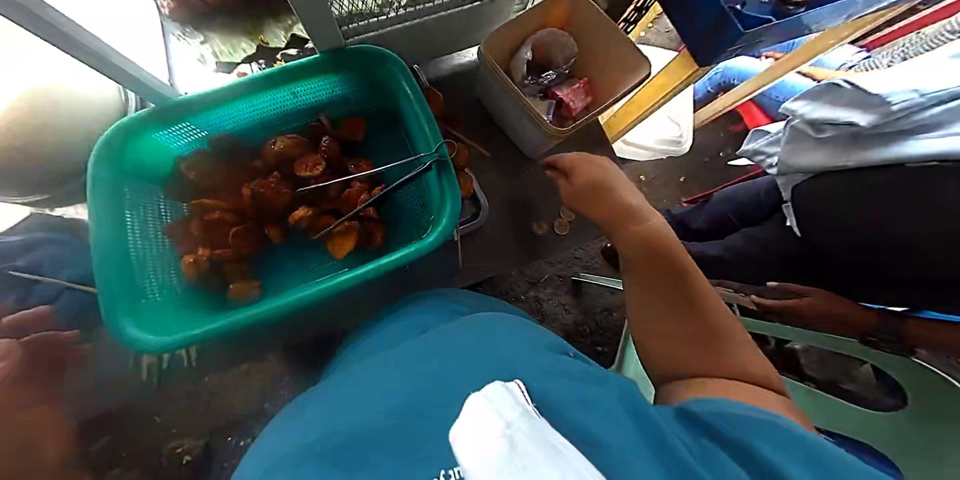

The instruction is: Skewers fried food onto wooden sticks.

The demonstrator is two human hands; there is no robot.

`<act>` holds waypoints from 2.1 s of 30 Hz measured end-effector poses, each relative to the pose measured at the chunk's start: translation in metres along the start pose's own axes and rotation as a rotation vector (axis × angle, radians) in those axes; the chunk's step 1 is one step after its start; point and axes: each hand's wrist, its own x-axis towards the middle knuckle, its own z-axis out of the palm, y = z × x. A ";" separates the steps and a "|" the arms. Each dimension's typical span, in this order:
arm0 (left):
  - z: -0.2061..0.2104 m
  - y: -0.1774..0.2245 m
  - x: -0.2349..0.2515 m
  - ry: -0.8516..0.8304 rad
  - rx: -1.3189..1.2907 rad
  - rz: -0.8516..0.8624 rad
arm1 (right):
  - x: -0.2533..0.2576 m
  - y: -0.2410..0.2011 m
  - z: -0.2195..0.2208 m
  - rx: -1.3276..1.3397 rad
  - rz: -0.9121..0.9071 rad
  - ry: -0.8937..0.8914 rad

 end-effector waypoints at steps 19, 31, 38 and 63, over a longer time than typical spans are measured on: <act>0.255 -0.023 -0.099 -0.673 0.022 -0.499 | 0.012 -0.024 0.056 0.197 -0.307 0.092; 0.275 -0.023 -0.108 -0.639 0.012 -0.619 | 0.074 -0.051 0.019 -0.052 -0.198 -0.049; 0.152 -0.006 -0.104 -0.482 0.087 -0.343 | 0.037 -0.063 0.016 0.145 -0.691 0.303; -0.060 -0.165 0.079 0.131 0.645 -0.330 | 0.020 -0.196 0.035 -0.269 -0.364 0.061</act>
